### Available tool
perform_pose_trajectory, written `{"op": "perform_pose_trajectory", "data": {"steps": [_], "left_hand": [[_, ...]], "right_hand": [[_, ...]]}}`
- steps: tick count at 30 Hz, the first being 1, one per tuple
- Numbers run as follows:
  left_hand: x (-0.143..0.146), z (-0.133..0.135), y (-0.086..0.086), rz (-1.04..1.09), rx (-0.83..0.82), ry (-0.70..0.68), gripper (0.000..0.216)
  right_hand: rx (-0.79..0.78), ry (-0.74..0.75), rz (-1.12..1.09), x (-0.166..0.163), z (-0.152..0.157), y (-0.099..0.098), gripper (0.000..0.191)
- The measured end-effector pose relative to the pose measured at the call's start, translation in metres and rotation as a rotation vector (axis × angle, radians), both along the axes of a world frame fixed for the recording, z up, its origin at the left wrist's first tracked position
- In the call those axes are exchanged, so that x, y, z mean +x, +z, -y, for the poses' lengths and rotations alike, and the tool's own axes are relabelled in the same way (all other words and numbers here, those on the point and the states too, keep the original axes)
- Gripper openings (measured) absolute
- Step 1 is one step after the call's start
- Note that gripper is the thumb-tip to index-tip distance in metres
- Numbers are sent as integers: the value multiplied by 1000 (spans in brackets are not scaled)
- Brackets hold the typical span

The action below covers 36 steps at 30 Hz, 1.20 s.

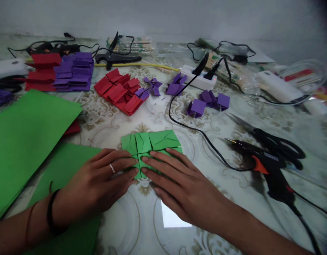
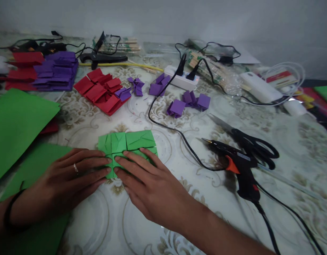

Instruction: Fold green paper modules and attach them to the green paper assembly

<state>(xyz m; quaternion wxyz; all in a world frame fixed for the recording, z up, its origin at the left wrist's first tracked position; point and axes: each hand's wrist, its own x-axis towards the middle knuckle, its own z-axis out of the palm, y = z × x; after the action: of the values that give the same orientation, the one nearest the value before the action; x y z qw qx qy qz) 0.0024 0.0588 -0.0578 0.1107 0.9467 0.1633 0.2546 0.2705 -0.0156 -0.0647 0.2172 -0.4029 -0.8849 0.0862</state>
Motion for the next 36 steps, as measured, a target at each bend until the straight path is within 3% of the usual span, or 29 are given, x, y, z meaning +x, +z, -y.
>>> {"op": "perform_pose_trajectory", "data": {"steps": [10, 17, 27, 34, 36], "left_hand": [[0, -1, 6, -75, 37, -9, 18], [-2, -2, 11, -128, 64, -38, 20], [0, -3, 10, -81, 43, -20, 23], [-1, 3, 10, -30, 127, 8, 20], [0, 2, 11, -24, 171, -41, 17]], "right_hand": [[-49, 11, 64, -1, 0, 2, 35], [112, -46, -65, 3, -3, 5, 29], [15, -95, -27, 3, -4, -2, 28], [141, -47, -56, 1, -15, -7, 28], [189, -43, -55, -2, -17, -9, 25]]}}
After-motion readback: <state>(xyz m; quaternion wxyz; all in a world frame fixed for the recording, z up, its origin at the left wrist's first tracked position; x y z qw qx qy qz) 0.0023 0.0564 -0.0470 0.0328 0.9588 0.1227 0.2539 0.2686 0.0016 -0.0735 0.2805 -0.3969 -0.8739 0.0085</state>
